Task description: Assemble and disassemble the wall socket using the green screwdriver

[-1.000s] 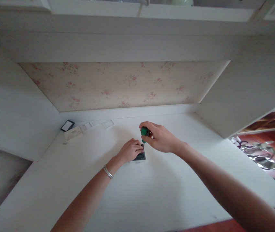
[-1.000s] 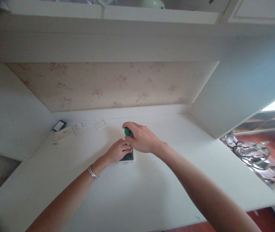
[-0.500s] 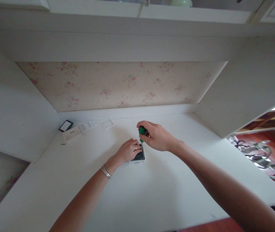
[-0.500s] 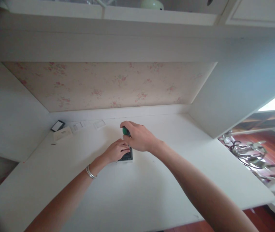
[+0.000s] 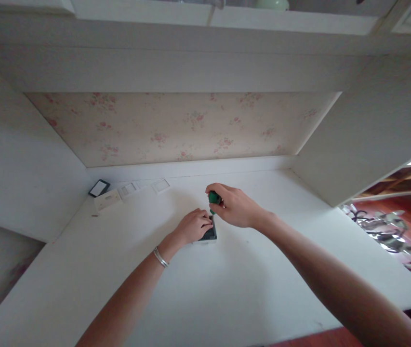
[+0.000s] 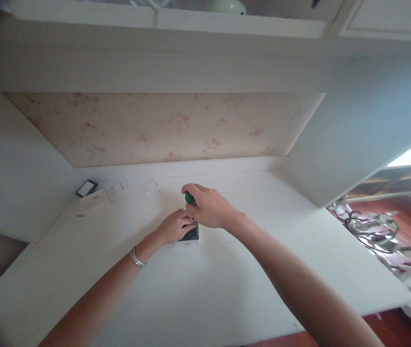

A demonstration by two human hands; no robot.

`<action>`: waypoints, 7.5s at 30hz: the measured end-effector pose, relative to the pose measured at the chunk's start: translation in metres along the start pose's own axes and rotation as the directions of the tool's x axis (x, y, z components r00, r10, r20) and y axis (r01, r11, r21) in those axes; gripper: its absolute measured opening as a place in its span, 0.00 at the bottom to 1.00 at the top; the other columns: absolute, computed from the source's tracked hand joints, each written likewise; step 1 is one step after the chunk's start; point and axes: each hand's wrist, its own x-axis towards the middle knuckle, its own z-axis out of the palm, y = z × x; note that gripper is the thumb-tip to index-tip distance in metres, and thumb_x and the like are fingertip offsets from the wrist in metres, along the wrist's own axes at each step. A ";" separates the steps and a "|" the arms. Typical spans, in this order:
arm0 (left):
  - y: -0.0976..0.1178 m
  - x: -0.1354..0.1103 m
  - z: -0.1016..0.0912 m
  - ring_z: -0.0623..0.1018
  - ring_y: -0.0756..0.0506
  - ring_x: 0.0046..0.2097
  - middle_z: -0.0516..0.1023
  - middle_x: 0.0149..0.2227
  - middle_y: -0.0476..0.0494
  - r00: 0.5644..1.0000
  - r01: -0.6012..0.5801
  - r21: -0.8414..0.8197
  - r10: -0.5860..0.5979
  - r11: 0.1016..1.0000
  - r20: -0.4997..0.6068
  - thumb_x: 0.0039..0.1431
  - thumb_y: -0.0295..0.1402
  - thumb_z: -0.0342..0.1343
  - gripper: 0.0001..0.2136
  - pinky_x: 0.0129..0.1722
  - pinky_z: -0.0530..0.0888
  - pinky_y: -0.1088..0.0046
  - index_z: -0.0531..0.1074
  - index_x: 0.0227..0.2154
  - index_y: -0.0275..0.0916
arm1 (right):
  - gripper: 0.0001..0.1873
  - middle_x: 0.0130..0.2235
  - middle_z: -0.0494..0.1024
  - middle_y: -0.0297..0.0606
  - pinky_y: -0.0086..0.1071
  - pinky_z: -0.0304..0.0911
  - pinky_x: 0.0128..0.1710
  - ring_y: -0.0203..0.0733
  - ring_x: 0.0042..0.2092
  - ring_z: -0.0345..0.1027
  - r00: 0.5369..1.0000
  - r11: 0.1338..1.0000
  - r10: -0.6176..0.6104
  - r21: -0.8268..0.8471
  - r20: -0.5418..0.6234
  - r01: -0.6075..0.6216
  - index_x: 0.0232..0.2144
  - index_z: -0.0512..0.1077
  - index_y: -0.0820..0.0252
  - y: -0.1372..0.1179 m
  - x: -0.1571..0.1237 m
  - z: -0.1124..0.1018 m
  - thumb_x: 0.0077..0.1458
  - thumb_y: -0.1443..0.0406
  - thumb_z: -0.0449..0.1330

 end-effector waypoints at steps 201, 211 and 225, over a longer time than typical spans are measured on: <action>0.004 -0.058 0.008 0.69 0.39 0.53 0.68 0.52 0.42 0.936 0.292 -0.203 -0.324 0.934 -0.142 0.42 0.51 0.64 0.36 0.55 0.66 0.59 0.63 0.55 0.46 | 0.24 0.49 0.72 0.48 0.36 0.61 0.35 0.51 0.44 0.70 0.790 0.897 0.125 -0.408 0.601 0.169 0.53 0.65 0.58 -0.039 0.045 -0.035 0.56 0.55 0.55; 0.004 -0.058 0.008 0.68 0.39 0.53 0.68 0.52 0.42 0.937 0.286 -0.193 -0.315 0.939 -0.148 0.42 0.50 0.64 0.35 0.56 0.65 0.60 0.63 0.55 0.45 | 0.28 0.50 0.72 0.47 0.35 0.61 0.34 0.50 0.43 0.71 0.778 0.916 0.164 -0.386 0.607 0.108 0.55 0.61 0.57 -0.044 0.050 -0.032 0.52 0.58 0.57; 0.002 -0.059 0.010 0.68 0.39 0.54 0.67 0.53 0.41 0.935 0.296 -0.208 -0.328 0.932 -0.138 0.42 0.52 0.63 0.36 0.57 0.65 0.60 0.63 0.55 0.45 | 0.21 0.41 0.76 0.52 0.39 0.61 0.33 0.56 0.42 0.71 0.839 0.831 0.192 -0.540 0.508 0.137 0.48 0.66 0.61 -0.040 0.047 -0.029 0.57 0.54 0.51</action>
